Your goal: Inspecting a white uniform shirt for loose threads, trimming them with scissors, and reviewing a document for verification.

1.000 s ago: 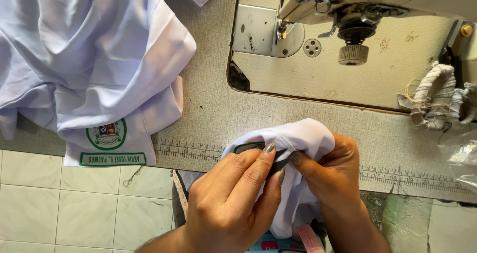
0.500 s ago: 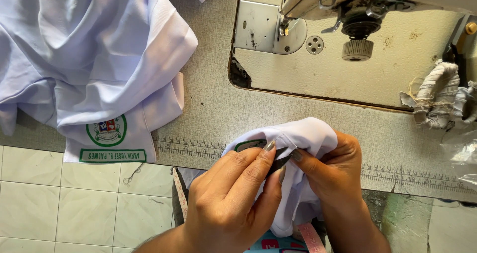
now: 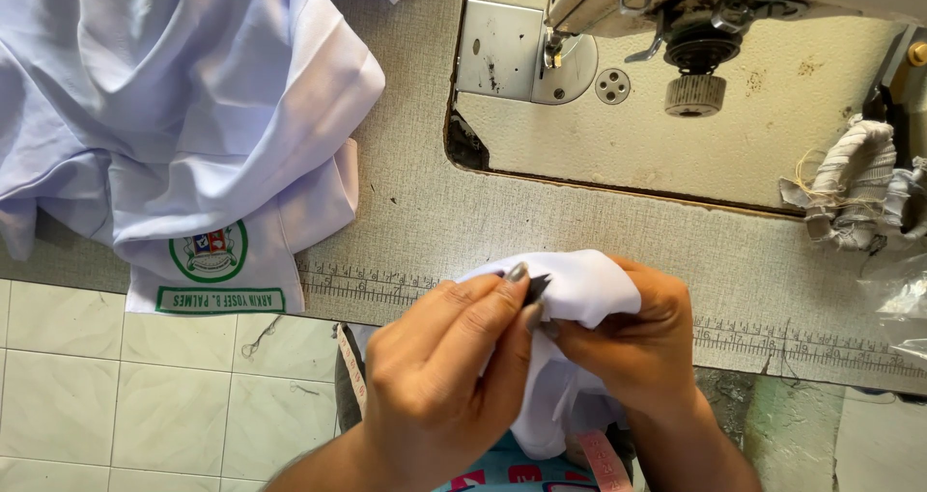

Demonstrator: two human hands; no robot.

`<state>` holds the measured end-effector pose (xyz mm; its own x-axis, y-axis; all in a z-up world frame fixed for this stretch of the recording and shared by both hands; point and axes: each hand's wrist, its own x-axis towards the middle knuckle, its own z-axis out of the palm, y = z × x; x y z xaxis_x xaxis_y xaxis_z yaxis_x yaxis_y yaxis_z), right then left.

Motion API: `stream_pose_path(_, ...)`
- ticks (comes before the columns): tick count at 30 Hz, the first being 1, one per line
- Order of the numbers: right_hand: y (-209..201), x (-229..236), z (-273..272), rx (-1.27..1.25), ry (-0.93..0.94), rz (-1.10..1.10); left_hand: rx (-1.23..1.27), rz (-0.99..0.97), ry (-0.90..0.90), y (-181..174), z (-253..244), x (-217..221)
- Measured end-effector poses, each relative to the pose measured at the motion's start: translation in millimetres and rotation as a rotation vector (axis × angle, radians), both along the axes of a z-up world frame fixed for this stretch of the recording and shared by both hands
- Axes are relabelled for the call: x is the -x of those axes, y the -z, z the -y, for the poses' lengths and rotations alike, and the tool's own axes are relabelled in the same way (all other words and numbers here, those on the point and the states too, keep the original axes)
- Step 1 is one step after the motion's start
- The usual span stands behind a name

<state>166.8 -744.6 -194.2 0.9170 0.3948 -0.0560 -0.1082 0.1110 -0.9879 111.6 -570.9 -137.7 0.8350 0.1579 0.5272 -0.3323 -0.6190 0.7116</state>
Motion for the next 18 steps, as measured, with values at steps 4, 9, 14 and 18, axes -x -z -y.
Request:
stream_pose_path(4, 0.9, 0.4, -1.0, -0.045, 0.04, -0.036, 0.008, -0.028, -0.012, -6.6, -4.6, 0.4)
stream_pose_path(9, -1.1, -0.3, -1.9, -0.009, 0.066, -0.028, -0.076, -0.019, -0.007, -10.3, -2.3, 6.1)
stream_pose_path(14, -7.2, -1.6, -4.9, 0.04, 0.04, 0.002, -0.095, -0.017, 0.003, -7.4, -1.2, 5.9)
stream_pose_path(18, -6.3, -0.5, -4.7, 0.027, 0.04, 0.007, -0.087, -0.032, 0.014, -8.8, -1.3, 6.0)
